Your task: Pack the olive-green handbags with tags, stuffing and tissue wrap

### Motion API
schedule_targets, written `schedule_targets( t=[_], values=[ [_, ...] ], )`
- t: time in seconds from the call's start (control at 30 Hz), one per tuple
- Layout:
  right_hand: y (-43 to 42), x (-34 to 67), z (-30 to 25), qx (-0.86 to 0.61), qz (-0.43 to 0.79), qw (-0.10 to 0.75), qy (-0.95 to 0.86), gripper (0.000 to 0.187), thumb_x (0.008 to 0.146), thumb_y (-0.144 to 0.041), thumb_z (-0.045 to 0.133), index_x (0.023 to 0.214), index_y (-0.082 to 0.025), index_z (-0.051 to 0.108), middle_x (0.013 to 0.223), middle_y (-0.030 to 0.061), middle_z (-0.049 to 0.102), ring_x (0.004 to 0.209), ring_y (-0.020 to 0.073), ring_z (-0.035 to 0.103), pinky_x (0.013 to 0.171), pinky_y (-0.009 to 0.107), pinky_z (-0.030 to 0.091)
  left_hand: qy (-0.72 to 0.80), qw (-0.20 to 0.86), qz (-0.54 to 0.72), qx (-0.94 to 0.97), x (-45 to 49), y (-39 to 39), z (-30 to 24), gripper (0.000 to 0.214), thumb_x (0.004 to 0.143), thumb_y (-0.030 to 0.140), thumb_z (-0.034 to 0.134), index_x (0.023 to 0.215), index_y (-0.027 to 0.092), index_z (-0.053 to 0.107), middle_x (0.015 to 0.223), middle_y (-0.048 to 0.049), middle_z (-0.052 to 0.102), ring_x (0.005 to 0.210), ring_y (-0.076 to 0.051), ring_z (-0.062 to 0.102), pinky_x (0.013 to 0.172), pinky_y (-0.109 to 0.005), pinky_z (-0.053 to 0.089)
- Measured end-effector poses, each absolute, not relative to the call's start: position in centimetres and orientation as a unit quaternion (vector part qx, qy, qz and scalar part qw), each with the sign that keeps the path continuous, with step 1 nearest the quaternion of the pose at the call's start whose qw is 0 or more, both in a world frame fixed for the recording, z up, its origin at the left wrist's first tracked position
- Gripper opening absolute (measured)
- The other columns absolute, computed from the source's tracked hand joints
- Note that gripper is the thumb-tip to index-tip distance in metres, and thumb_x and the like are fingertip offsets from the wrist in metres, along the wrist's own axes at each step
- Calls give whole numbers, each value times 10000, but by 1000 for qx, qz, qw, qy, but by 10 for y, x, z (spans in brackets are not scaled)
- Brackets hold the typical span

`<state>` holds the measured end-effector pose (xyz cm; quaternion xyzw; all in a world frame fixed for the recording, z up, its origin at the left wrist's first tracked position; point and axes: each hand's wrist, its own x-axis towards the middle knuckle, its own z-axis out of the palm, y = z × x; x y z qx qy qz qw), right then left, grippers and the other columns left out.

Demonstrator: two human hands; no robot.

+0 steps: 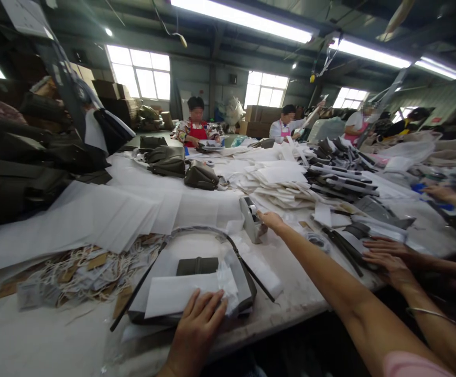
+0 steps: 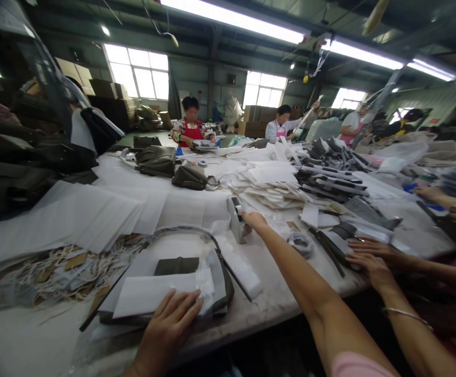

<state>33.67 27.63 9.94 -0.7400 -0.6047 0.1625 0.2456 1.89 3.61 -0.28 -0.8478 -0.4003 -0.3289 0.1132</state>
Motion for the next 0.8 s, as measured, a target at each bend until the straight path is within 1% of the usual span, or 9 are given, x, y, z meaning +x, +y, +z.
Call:
schedule_targets(
  t=[0.03, 0.1, 0.2, 0.3, 0.37, 0.47, 0.63, 0.73, 0.8],
  values=[
    [280, 336, 96, -744, 185, 249, -592, 417, 963, -420, 541, 659, -168, 674, 588, 54, 652, 676, 193, 652, 724, 316, 510, -400, 117, -332, -846, 19, 36, -4, 314, 1002, 352, 473, 1260, 321, 648, 1300, 2, 668, 1137, -195, 603, 1157, -441, 378],
    [285, 332, 92, -749, 234, 264, -561, 384, 967, -447, 560, 749, -153, 674, 666, 31, 664, 662, 167, 639, 718, 328, 522, -399, 119, -326, -849, 19, 37, -5, 315, 999, 349, 481, 1267, 323, 644, 1304, 1, 664, 1137, -192, 603, 1157, -437, 381],
    [287, 326, 94, -747, 291, 300, -517, 341, 946, -464, 605, 876, -138, 677, 807, 24, 689, 731, 164, 654, 739, 349, 534, -402, 110, -325, -849, 19, 36, -5, 317, 1001, 350, 477, 1272, 328, 639, 1315, 13, 658, 1147, -187, 599, 1165, -435, 373],
    [284, 325, 105, -740, 315, 353, -478, 348, 910, -461, 609, 859, -135, 718, 890, 83, 719, 894, 223, 668, 800, 370, 513, -403, 99, -334, -846, 19, 36, -6, 318, 997, 363, 485, 1272, 327, 640, 1307, 6, 663, 1145, -192, 602, 1163, -444, 377],
    [277, 326, 116, -728, 319, 391, -465, 371, 886, -482, 595, 836, -144, 740, 982, 117, 728, 1034, 260, 640, 862, 374, 487, -402, 95, -339, -845, 20, 36, -6, 315, 995, 360, 491, 1267, 322, 645, 1294, -7, 671, 1137, -196, 607, 1156, -449, 382],
    [256, 330, 132, -694, 332, 440, -463, 400, 867, -531, 581, 823, -169, 744, 1103, 115, 723, 1132, 259, 605, 928, 367, 464, -405, 88, -351, -840, 21, 35, -4, 300, 1005, 334, 472, 1240, 324, 658, 1289, 12, 675, 1137, -186, 607, 1164, -441, 363],
    [201, 336, 140, -637, 378, 491, -458, 386, 861, -533, 613, 816, -171, 740, 1090, 131, 739, 1079, 251, 666, 921, 346, 513, -402, 90, -343, -844, 21, 34, 4, 331, 1028, 303, 394, 1233, 304, 654, 1310, 33, 663, 1127, -188, 609, 1151, -442, 363],
    [172, 340, 128, -628, 408, 507, -427, 342, 842, -495, 670, 815, -162, 743, 1037, 146, 751, 1034, 271, 693, 909, 367, 541, -400, 94, -336, -848, 21, 34, 8, 324, 1018, 244, 412, 1214, 298, 664, 1298, 25, 671, 1110, -200, 617, 1117, -449, 402],
    [158, 343, 114, -629, 430, 503, -408, 329, 836, -482, 681, 819, -159, 740, 991, 150, 756, 965, 272, 715, 862, 376, 570, -399, 93, -336, -848, 21, 34, 8, 332, 1005, 204, 429, 1219, 303, 663, 1297, 23, 672, 1109, -205, 618, 1103, -453, 418]
  ],
)
